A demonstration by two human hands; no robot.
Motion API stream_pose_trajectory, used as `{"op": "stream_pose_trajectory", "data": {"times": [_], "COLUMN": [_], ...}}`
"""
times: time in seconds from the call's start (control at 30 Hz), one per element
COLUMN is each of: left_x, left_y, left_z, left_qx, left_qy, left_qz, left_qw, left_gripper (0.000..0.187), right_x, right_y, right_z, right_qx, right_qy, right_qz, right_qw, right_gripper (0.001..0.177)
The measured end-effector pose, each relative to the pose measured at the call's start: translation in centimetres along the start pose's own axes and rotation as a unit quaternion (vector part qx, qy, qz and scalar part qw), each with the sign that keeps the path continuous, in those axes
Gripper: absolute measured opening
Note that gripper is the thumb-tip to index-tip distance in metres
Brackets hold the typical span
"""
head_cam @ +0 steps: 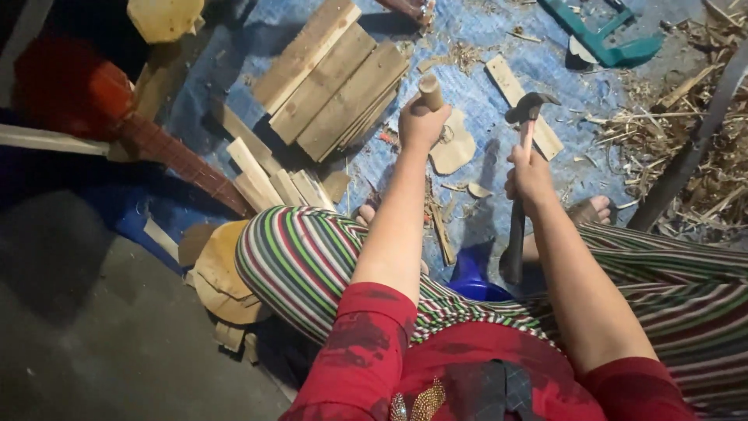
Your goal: Shaping a small wooden component using a hammer and a chisel tool while sitting on the floor.
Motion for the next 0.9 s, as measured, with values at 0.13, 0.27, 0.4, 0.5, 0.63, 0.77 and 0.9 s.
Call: {"op": "stream_pose_trajectory", "data": {"times": [0.13,0.27,0.4,0.5,0.63,0.77,0.9], "left_x": [-0.8,-0.3,-1.0,-1.4,-1.7,-1.4,-0.1], "left_y": [1.1,0.8,1.4,1.7,3.1,3.0,0.3], "left_z": [-1.0,-0.7,-1.2,-1.3,-2.0,-2.3,0.2], "left_qx": [0.016,0.016,0.013,0.013,0.040,0.036,0.043], "left_qy": [-0.032,-0.035,-0.046,-0.049,-0.037,-0.013,-0.031], "left_qz": [-0.016,-0.021,-0.022,-0.021,0.014,0.028,0.024], "left_qw": [0.999,0.999,0.999,0.999,0.998,0.999,0.998], "left_gripper": [0.036,0.037,0.037,0.038,0.043,0.041,0.061], "right_x": [-1.0,-2.2,-2.8,-3.1,-3.3,-4.2,-4.7], "right_y": [-1.1,-2.2,-2.6,-3.0,-3.5,-4.7,-5.0], "right_z": [0.5,1.1,1.2,1.4,1.6,1.9,2.1], "right_qx": [-0.005,0.005,0.001,0.014,0.028,0.009,0.000], "right_qy": [-0.011,-0.033,-0.033,-0.045,-0.050,-0.046,-0.046], "right_qz": [0.010,0.023,0.010,0.013,0.030,0.057,0.059], "right_qw": [1.000,0.999,0.999,0.999,0.998,0.997,0.997], "right_gripper": [0.038,0.035,0.034,0.035,0.032,0.029,0.029]}}
Point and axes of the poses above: each hand's wrist, its own x-axis towards the middle knuckle, its own z-axis out of the palm, y = z × x, the point moved 6 cm from there along x, towards the middle knuckle, and after that the axes turned 9 degrees about x, right-handed, at the moved point
